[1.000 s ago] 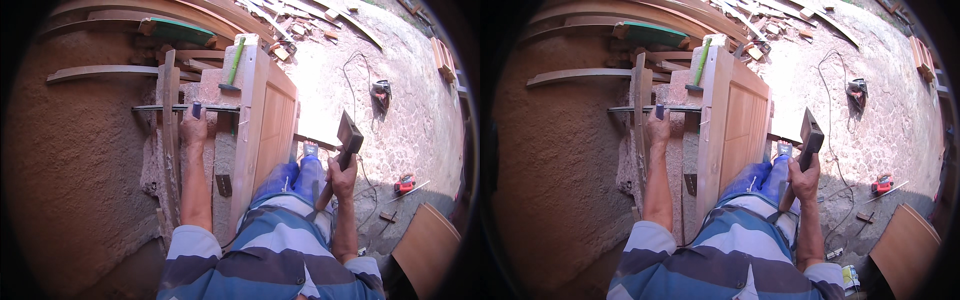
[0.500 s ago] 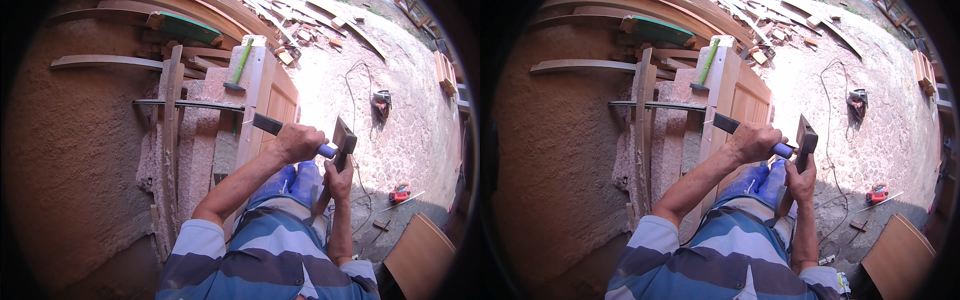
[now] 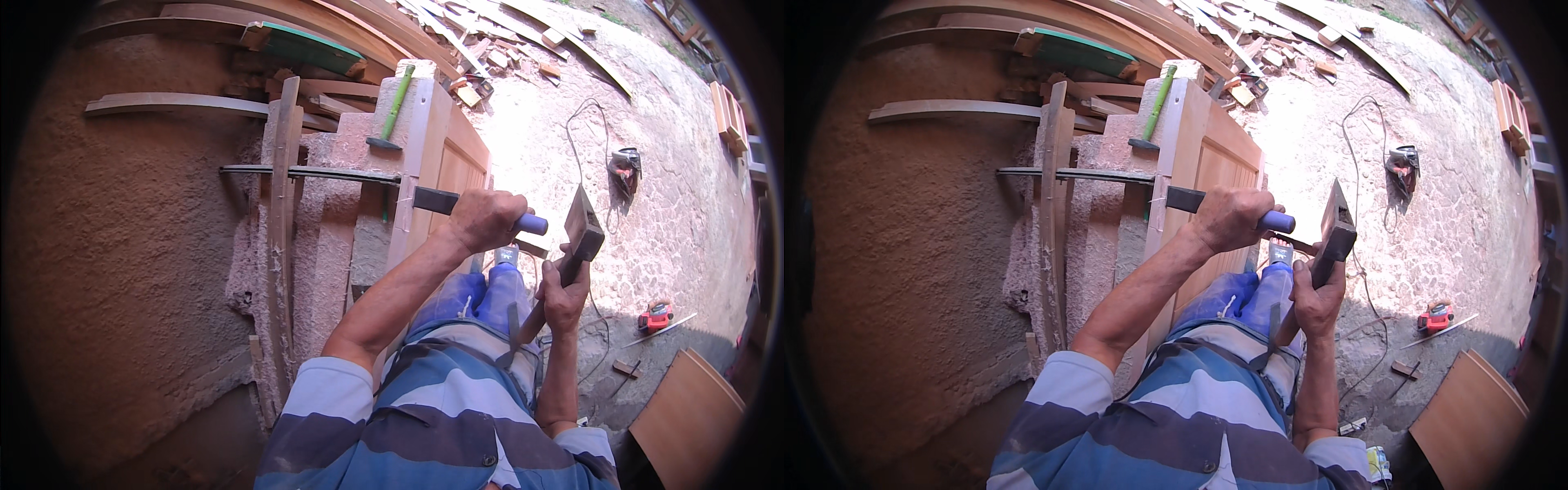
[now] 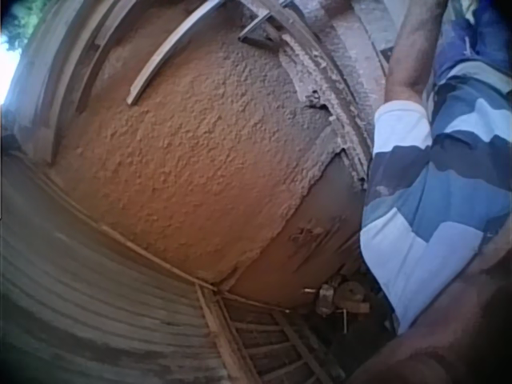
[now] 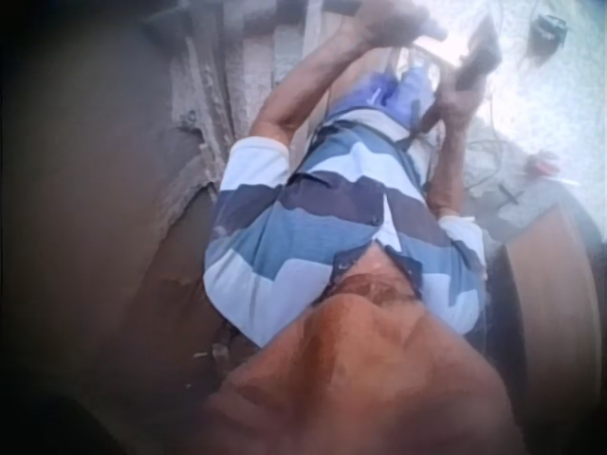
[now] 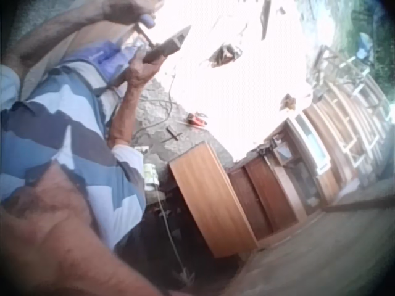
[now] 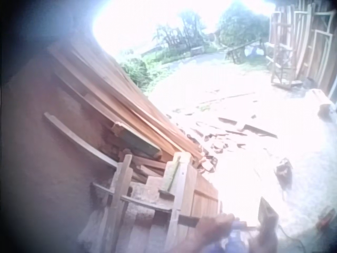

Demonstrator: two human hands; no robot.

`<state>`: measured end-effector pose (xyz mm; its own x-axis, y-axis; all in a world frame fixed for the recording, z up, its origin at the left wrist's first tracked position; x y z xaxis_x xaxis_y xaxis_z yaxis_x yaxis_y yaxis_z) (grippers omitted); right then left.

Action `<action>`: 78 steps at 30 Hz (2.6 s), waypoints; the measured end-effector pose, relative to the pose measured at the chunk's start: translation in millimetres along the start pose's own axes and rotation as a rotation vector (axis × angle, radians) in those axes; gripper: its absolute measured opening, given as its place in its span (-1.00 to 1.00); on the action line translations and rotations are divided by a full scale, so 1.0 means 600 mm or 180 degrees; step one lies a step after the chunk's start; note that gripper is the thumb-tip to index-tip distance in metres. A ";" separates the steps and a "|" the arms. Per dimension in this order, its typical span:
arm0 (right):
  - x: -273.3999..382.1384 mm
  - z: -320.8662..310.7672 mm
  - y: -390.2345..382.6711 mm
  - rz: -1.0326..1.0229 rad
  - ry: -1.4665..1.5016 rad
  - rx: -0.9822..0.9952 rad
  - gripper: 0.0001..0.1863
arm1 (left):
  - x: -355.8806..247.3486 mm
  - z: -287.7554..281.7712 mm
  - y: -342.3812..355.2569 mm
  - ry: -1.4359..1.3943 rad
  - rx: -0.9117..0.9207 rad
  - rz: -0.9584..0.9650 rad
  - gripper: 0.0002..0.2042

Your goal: The person uses a chisel and mallet to carve and shape a long wooden plank. They repeatedly strike the chisel to remove wood shavings, then scrape and smooth the surface with the chisel. The person works on multiple sections of the plank, adjusting their grip and position throughout.

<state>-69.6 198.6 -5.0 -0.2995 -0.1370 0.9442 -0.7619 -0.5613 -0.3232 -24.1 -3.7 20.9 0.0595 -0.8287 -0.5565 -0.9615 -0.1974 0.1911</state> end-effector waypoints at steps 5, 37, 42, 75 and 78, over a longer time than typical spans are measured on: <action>0.006 0.007 0.003 -0.0712 -0.1069 0.0329 -0.65 | 0.009 0.008 0.010 0.0165 0.0138 -0.0128 -0.89; -0.063 -0.005 0.027 0.0283 0.0306 -0.0339 -0.66 | 0.034 0.054 -0.005 0.0438 0.0202 -0.0309 -0.61; -0.055 0.009 0.025 -0.0185 -0.0577 0.0312 -0.68 | 0.032 0.046 -0.004 0.0477 0.0305 -0.0343 -0.66; -0.062 0.003 -0.014 -0.0328 -0.0810 0.0371 -0.63 | -0.003 0.034 -0.039 0.0224 -0.0035 -0.0087 -0.73; -0.072 -0.009 -0.017 0.0012 -0.0113 0.0058 -0.64 | -0.004 0.035 -0.040 0.0240 -0.0045 -0.0103 -0.73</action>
<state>-51.9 214.4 -43.0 -0.2816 -0.1680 0.9447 -0.7501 -0.5754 -0.3259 -7.0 13.8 0.7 0.1111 -0.8587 -0.5002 -0.9549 -0.2317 0.1856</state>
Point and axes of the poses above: each hand's wrist, its own y-axis towards the middle knuckle, its own z-axis out of the palm, x = y × z, the point moved 4 cm from there along y, towards the middle knuckle, and after that the axes turned 1 degree about z, right-handed, at the moved point
